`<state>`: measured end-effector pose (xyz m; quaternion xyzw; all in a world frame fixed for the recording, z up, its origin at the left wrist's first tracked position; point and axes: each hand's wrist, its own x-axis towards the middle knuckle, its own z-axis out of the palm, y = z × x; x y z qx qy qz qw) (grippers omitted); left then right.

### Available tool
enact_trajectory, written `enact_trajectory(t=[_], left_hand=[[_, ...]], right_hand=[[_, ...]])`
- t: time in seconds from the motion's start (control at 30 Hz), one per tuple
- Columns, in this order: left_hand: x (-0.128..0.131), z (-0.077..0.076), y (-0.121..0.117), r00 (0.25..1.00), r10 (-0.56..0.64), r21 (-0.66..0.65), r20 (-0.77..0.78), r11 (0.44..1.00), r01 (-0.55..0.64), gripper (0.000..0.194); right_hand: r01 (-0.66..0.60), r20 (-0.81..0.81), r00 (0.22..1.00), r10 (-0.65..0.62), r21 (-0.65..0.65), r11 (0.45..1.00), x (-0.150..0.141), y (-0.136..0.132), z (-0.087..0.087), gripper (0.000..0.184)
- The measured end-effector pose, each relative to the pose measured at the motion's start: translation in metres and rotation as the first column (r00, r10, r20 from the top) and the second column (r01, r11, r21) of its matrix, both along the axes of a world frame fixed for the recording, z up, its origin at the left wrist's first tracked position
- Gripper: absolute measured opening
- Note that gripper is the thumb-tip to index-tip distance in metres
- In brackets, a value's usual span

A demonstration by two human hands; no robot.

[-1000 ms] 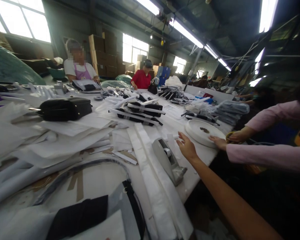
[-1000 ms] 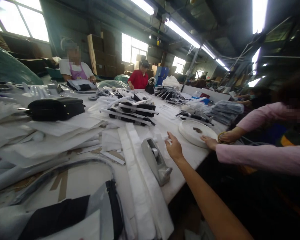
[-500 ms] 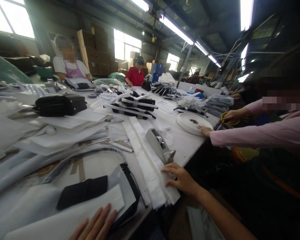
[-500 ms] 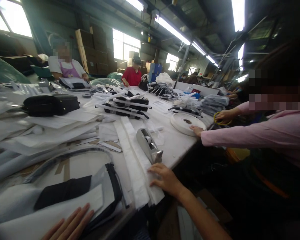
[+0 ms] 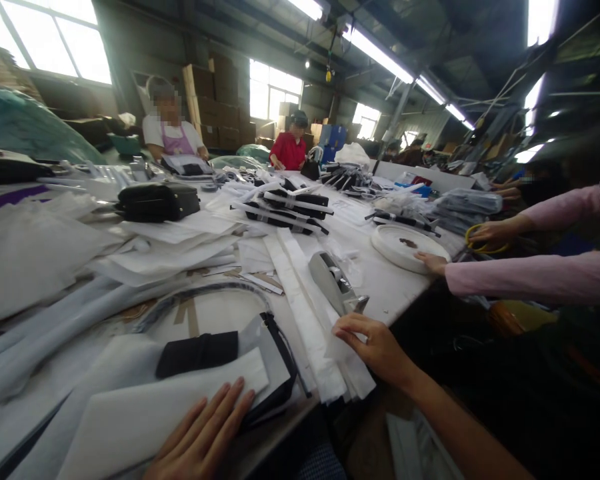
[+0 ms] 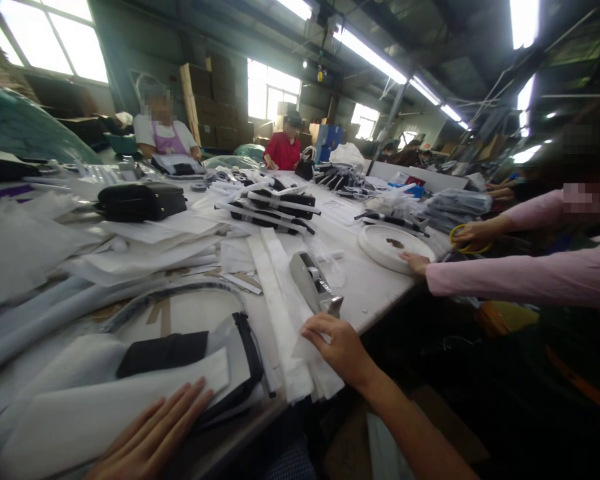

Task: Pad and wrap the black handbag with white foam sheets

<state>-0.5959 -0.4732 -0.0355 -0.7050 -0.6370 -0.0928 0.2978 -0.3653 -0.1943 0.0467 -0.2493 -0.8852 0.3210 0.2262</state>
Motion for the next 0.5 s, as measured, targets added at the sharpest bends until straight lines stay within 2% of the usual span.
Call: enact_trajectory(t=[0.1,0.2,0.3,0.5], left_hand=[[0.002,0.006,-0.001,0.998,0.062,-0.016,0.018,0.998,-0.062,0.056],[-0.001,0.015,0.0,0.992,0.104,-0.004,0.073,0.995,-0.104,0.062],[-0.01,0.029,0.003,0.977,0.15,0.003,0.15,0.988,-0.152,0.07],[-0.024,0.06,0.009,0.899,0.244,-0.032,0.364,0.968,-0.25,0.08]], right_hand=[[-0.051,0.075,0.996,0.048,0.026,0.998,-0.003,-0.036,0.001,0.018],[-0.067,0.119,0.991,0.063,0.034,0.997,-0.004,-0.066,-0.012,0.02],[-0.049,0.113,0.993,0.046,0.025,0.998,-0.008,-0.087,-0.028,0.024],[-0.147,0.049,0.987,0.15,-0.075,0.986,-0.045,-0.125,-0.044,0.028]])
